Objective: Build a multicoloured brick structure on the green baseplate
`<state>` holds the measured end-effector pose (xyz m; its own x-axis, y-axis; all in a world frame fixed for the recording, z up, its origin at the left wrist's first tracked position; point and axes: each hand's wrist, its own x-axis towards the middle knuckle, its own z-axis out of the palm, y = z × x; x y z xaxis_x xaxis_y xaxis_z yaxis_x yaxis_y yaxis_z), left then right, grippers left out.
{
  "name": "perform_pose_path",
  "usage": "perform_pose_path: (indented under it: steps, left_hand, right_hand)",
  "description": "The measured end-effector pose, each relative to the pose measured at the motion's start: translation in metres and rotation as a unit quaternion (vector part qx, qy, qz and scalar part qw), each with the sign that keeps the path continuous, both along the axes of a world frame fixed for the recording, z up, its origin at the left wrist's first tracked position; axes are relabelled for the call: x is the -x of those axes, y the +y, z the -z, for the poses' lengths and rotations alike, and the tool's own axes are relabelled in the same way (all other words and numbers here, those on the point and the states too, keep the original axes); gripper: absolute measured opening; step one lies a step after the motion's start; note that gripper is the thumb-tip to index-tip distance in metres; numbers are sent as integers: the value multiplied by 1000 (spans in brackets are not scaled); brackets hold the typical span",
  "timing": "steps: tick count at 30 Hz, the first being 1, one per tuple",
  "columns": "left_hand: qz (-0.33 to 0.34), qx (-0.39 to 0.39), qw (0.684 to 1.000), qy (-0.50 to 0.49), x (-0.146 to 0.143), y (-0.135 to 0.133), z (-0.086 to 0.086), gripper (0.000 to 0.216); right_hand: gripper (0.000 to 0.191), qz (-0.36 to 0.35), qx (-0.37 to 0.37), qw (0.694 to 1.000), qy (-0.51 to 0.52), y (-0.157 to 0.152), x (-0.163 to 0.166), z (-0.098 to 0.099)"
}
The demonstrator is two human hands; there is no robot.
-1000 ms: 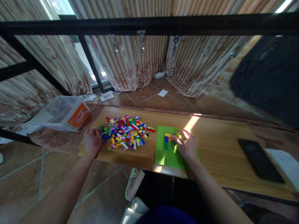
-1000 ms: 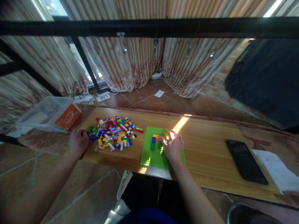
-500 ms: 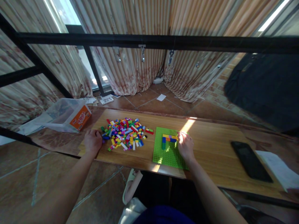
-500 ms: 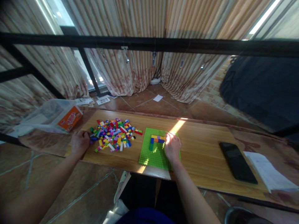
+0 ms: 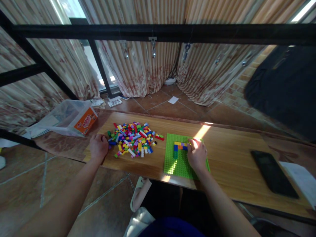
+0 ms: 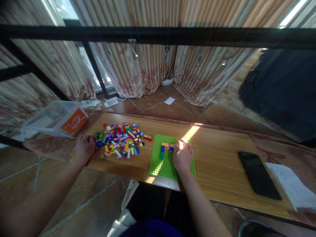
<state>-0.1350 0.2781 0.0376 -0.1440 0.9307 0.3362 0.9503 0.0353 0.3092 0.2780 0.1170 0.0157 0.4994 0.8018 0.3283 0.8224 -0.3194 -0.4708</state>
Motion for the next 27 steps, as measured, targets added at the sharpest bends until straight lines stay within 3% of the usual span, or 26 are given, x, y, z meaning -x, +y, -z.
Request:
perform_pose_path:
  steps: [7,14,20,24,27]
  left_hand:
    - [-3,2,1000,-2,-2,-3,0,22]
    - [-9,3,1000,-21,-2,-1,1,23]
    - [-6,-2,1000,-29,-1,0,2,21]
    - [-11,-4,999,-30,-1,0,3,21]
    - [-13,0,1000,-28,-2,0,2,21]
  right_hand:
    - [43,-7,3,1000,-2,-2,2,3]
    - [40,-7,-41,998,43,1,-9,3]
    - [43,-21,-104,991,81,-7,-26,-11]
    - [37,-61,-117,988,75,-23,-19,-18]
    - [34,-99,-82,991,23,-34,-5,-13]
